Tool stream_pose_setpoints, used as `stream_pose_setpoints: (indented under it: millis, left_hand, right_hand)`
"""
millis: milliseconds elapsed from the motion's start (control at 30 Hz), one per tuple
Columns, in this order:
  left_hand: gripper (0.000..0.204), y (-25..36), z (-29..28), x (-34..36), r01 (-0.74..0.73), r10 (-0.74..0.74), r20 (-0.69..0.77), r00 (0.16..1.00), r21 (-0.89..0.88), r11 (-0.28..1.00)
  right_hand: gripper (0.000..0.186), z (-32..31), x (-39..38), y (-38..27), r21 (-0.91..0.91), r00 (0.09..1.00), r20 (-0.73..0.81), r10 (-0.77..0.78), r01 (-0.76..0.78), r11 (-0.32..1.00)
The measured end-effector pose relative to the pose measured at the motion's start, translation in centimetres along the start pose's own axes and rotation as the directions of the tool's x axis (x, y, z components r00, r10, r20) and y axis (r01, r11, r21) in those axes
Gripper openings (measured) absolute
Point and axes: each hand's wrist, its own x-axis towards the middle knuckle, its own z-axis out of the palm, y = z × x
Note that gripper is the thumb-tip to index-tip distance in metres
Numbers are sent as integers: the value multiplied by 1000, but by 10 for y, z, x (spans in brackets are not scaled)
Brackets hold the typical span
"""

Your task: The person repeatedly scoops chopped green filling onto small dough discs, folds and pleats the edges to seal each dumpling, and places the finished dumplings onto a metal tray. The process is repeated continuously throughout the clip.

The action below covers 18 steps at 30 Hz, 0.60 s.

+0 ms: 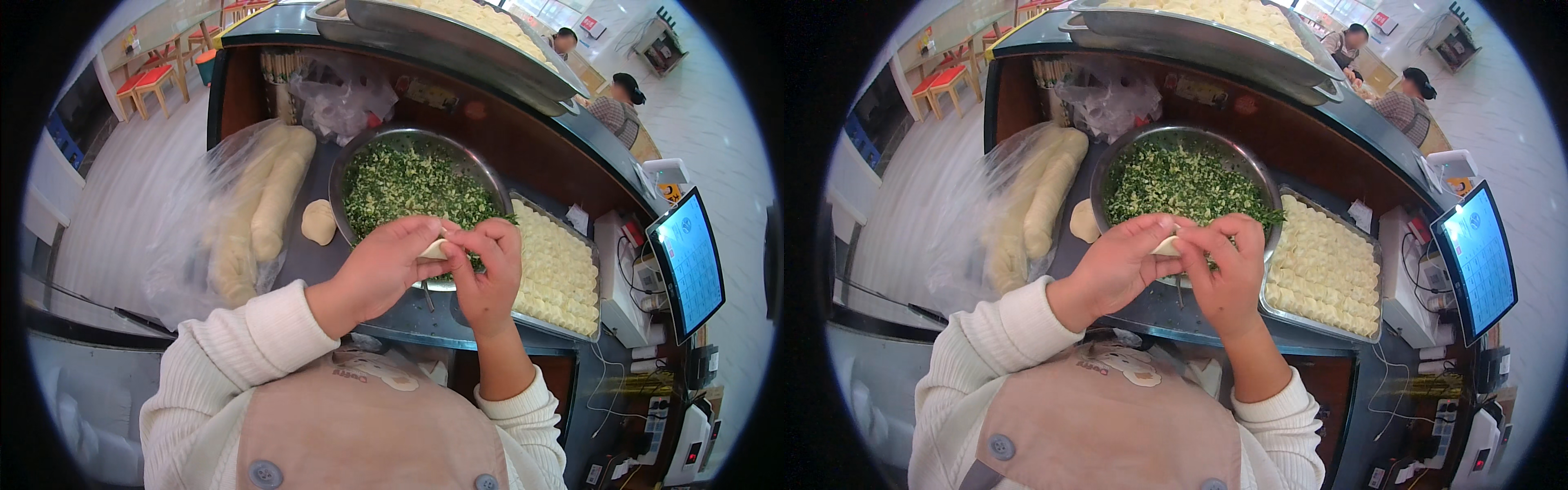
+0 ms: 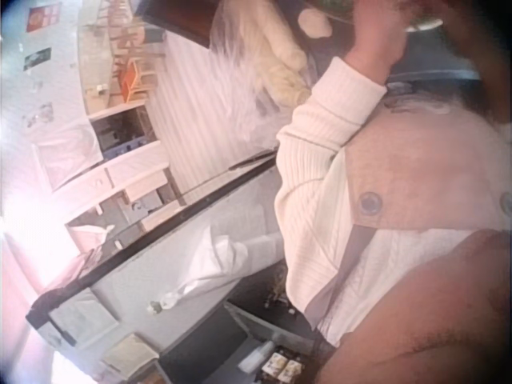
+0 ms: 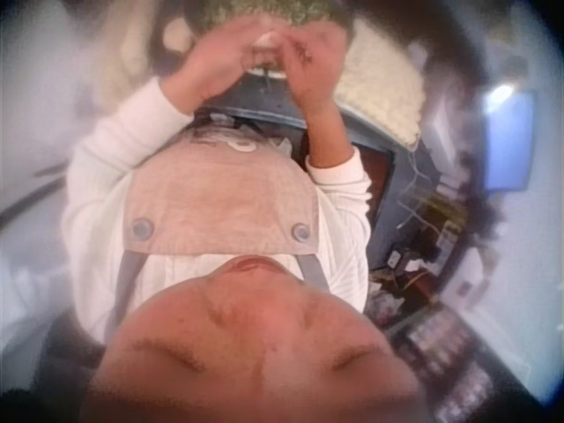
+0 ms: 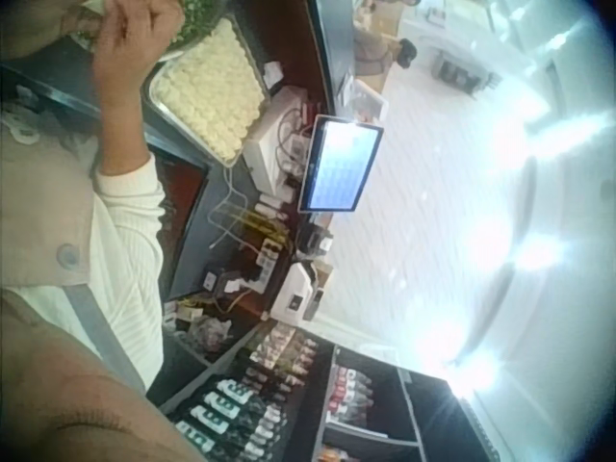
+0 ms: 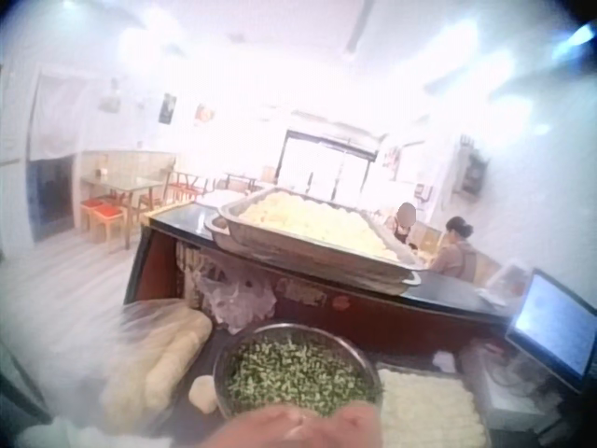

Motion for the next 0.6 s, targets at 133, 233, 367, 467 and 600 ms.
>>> stream_pose_setpoints:
  millis: [133, 233, 367, 467, 600]
  left_hand:
    - [31, 3, 5, -12, -77, 80, 93, 992, -35, 996]
    - [29, 1, 11, -24, -191, 170, 138, 976, 152, 970]
    - [18, -3, 21, -36, -466, 431, 178, 885, 304, 831]
    - [20, 2, 19, -42, -533, 467, 261, 845, 483, 694]
    - [29, 16, 9, -27, -756, 533, 580, 616, 625, 194]
  right_hand:
    - [15, 0, 1, -12, 137, 988, -22, 152, -148, 979]
    - [15, -1, 1, -20, 170, 984, -56, 170, -159, 973]
    - [18, -7, -1, -35, 317, 981, -54, 186, -160, 935]
    - [19, -11, -3, -48, 389, 993, -88, 80, -40, 920]
    - [18, -10, -6, -56, 558, 996, -66, 67, -19, 830]
